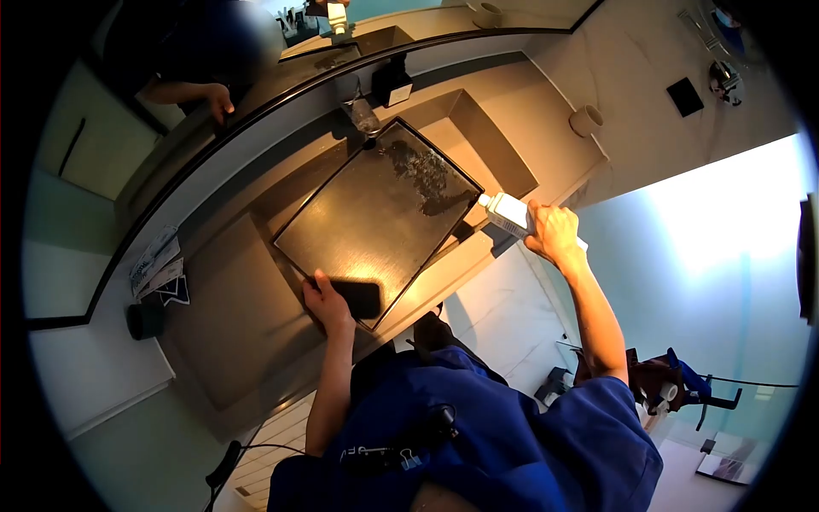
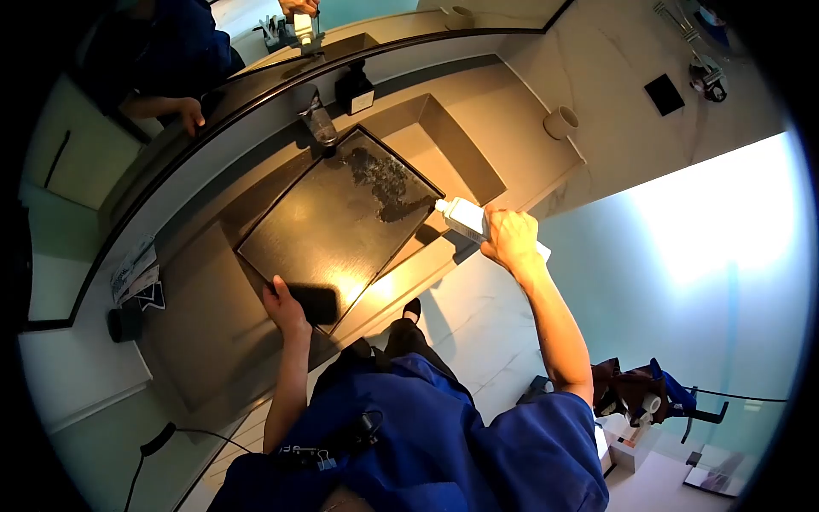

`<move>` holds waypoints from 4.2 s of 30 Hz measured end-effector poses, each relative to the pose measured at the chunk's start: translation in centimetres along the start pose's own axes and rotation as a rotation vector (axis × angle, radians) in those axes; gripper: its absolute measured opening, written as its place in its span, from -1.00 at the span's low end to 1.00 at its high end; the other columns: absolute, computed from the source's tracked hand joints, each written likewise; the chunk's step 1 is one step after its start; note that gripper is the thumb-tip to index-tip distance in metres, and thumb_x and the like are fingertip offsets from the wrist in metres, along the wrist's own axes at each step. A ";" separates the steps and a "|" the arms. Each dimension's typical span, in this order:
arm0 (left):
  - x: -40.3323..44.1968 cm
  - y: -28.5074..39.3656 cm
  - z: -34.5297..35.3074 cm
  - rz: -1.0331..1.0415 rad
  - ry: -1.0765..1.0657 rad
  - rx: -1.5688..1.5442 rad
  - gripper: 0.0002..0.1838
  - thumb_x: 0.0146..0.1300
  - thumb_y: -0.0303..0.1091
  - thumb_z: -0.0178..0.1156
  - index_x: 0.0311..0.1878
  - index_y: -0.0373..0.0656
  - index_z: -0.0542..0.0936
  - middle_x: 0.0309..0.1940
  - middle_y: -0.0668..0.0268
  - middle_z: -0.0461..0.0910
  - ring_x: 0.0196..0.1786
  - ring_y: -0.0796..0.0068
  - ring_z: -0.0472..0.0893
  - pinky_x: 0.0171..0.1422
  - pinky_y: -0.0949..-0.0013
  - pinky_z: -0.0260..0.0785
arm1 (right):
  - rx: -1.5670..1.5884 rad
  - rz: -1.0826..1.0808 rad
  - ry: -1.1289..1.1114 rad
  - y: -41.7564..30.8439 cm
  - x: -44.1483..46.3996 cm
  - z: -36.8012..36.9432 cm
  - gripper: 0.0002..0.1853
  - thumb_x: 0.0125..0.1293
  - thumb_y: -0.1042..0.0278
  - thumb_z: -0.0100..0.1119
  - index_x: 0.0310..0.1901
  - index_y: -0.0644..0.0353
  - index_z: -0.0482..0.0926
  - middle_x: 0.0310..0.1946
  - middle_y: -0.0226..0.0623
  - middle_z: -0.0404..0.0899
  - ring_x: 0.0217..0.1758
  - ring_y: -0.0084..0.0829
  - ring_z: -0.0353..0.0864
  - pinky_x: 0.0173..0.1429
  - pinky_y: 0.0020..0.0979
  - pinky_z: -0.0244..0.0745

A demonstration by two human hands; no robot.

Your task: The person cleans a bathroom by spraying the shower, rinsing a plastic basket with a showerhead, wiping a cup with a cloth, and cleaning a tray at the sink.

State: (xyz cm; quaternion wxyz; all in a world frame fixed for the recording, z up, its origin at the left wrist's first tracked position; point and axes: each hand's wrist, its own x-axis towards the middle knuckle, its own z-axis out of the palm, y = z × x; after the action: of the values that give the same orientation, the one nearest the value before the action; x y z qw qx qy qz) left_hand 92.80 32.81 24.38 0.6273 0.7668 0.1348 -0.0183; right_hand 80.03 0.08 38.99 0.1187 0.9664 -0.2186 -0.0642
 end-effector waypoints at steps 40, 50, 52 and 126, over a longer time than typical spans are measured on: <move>-4.0 1.4 19.2 0.060 -0.013 -0.021 -0.55 0.36 -0.16 -0.01 -0.02 -0.46 0.44 -0.20 -0.03 0.55 -0.17 0.15 0.53 -0.02 0.20 0.36 | 1.108 0.633 0.785 20.7 9.7 17.9 -0.43 -0.19 0.56 0.37 -0.03 0.26 0.43 -0.12 -0.22 0.52 -0.01 -0.38 0.48 0.02 -0.41 0.42; 0.9 -4.8 20.8 0.600 0.431 0.675 -0.63 0.28 -0.12 0.10 -0.19 -0.33 0.51 -0.36 0.00 0.54 -0.31 0.03 0.50 -0.21 0.14 0.40 | 1.353 0.709 0.529 14.5 0.0 16.0 -0.70 -0.07 0.60 0.18 -0.20 0.29 0.53 -0.35 -0.32 0.55 -0.29 -0.55 0.47 -0.19 -0.54 0.38; 0.3 -3.3 20.7 0.501 0.344 0.534 -0.60 0.27 -0.07 0.09 -0.14 -0.28 0.50 -0.29 0.02 0.52 -0.24 0.01 0.48 -0.18 0.06 0.38 | 1.415 0.689 0.510 14.1 -0.3 16.1 -0.74 -0.05 0.61 0.16 -0.24 0.30 0.55 -0.42 -0.36 0.55 -0.36 -0.58 0.47 -0.23 -0.57 0.38; 3.7 5.9 22.4 -0.436 -0.749 -0.614 -0.17 0.18 0.44 -0.32 0.07 -0.15 0.47 -0.19 0.23 0.58 -0.19 0.32 0.54 -0.09 0.34 0.42 | 1.744 0.812 0.318 15.7 6.4 15.5 -0.87 0.24 0.44 0.08 -0.31 0.34 0.53 -0.52 -0.39 0.50 -0.56 -0.60 0.47 -0.49 -0.60 0.33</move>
State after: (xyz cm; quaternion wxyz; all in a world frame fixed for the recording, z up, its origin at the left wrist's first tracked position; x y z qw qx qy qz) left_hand 100.88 10.76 24.54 0.8097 0.4430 0.0571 -0.3807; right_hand 76.71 -19.58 27.66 -0.5973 0.5636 -0.4871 0.2972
